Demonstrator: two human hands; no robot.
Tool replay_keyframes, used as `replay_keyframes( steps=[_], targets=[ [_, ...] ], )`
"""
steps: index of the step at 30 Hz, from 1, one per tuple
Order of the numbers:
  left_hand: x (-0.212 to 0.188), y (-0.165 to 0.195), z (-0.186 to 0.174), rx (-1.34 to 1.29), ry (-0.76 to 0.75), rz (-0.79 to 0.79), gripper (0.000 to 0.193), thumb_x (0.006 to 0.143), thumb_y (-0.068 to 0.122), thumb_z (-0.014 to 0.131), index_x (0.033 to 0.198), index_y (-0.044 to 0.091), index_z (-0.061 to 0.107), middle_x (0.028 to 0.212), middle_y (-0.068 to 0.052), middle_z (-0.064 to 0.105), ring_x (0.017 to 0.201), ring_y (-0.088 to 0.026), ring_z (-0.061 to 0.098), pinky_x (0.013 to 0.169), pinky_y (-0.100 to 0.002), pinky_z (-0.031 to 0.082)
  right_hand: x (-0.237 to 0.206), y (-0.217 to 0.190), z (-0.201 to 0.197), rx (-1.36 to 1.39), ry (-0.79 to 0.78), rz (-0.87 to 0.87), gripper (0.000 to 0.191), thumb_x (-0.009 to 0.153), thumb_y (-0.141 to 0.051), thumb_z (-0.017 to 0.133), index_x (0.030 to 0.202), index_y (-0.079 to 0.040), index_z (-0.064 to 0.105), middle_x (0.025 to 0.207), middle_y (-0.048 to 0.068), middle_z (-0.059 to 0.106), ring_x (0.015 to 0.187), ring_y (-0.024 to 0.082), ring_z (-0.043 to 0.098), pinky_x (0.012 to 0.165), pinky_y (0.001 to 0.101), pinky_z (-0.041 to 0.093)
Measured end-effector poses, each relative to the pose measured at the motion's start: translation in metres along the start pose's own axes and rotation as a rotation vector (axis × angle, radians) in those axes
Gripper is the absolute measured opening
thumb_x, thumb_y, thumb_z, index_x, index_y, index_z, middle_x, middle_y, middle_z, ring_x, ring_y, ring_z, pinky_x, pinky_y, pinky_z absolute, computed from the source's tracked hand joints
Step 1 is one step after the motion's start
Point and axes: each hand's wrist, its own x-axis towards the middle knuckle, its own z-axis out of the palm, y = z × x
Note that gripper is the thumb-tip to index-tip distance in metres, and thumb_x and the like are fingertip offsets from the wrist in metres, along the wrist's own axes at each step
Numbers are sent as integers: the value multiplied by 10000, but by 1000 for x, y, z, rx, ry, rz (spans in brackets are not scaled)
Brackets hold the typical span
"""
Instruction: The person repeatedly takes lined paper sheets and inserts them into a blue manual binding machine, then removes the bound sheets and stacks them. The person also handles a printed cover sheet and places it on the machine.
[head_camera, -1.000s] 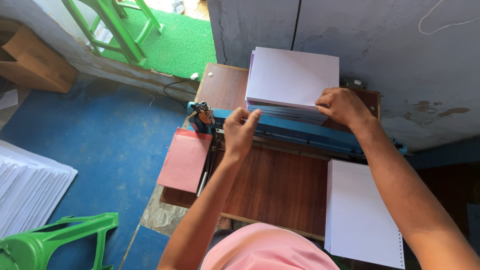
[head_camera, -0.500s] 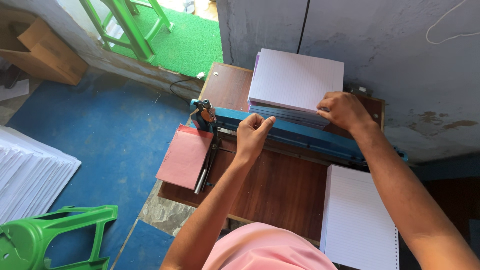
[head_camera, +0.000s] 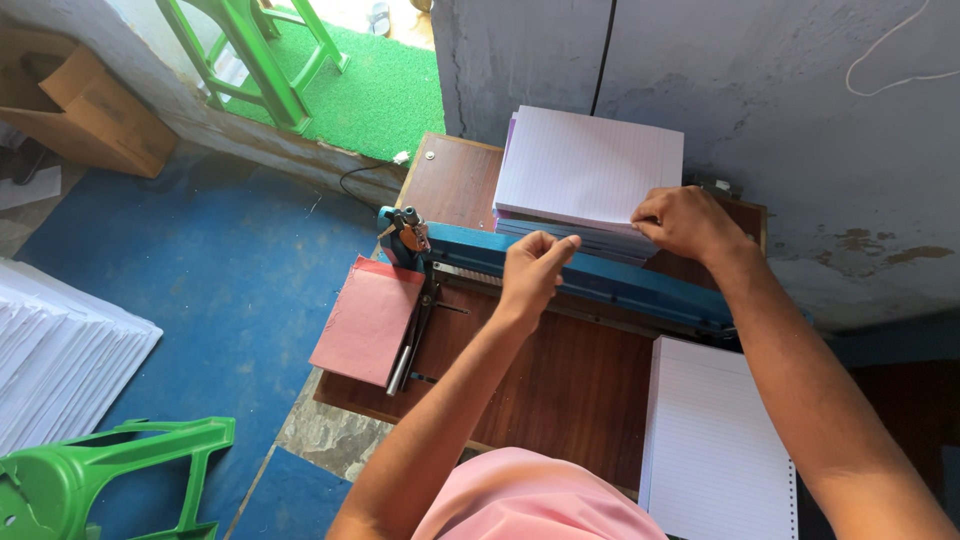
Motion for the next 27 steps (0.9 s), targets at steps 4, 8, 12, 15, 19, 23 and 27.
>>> replay_keyframes(
  steps=[4, 8, 12, 15, 19, 23, 27],
  targets=[
    [1, -2, 10, -48, -38, -28, 292, 895, 313, 754, 762, 109, 592, 735, -11, 640, 559, -48, 542, 452, -188, 428, 3, 4, 3, 11, 0, 16, 143, 899, -233, 738, 965, -140, 826, 1004, 32, 788, 904, 208, 758, 886, 377, 600],
    [4, -5, 14, -63, -63, -51, 282, 904, 307, 756, 784, 105, 600, 769, -40, 653, 584, -64, 573, 492, -206, 477, 3, 11, 8, 3, 100, -97, 147, 848, -237, 763, 899, -110, 819, 930, 50, 785, 821, 209, 756, 790, 362, 621],
    [12, -9, 18, -158, -91, -99, 271, 925, 280, 744, 886, 45, 615, 869, -103, 705, 720, -135, 692, 622, -285, 596, 2, 14, 18, -11, 238, -183, 128, 832, -211, 749, 829, -92, 794, 847, 49, 775, 735, 194, 739, 712, 341, 616],
    [32, -12, 22, -309, -91, -240, 344, 951, 257, 662, 1141, -29, 629, 1079, -171, 704, 976, -228, 733, 848, -345, 632, 1, 18, 20, 20, 328, -235, 119, 822, -193, 746, 837, -81, 783, 846, 58, 770, 716, 197, 728, 687, 336, 608],
    [72, -16, 30, -453, -10, -369, 472, 975, 208, 583, 1332, -94, 519, 1292, -269, 595, 1197, -345, 647, 993, -412, 585, -1, 19, 20, 87, 342, -213, 115, 816, -188, 751, 847, -83, 785, 852, 64, 771, 721, 196, 730, 700, 333, 609],
    [100, -19, 32, -435, 102, -384, 479, 989, 190, 577, 1330, -131, 478, 1324, -313, 551, 1235, -383, 612, 1034, -429, 561, -3, 20, 19, 148, 348, -203, 119, 807, -181, 752, 855, -76, 782, 859, 67, 769, 737, 197, 735, 713, 331, 611],
    [115, -12, 28, -410, 233, -353, 418, 999, 160, 569, 1272, -143, 476, 1258, -284, 570, 1148, -364, 652, 1001, -425, 589, -3, 18, 19, 94, 357, -226, 98, 824, -171, 744, 850, -87, 787, 869, 55, 775, 759, 190, 739, 734, 328, 617]
  ],
)
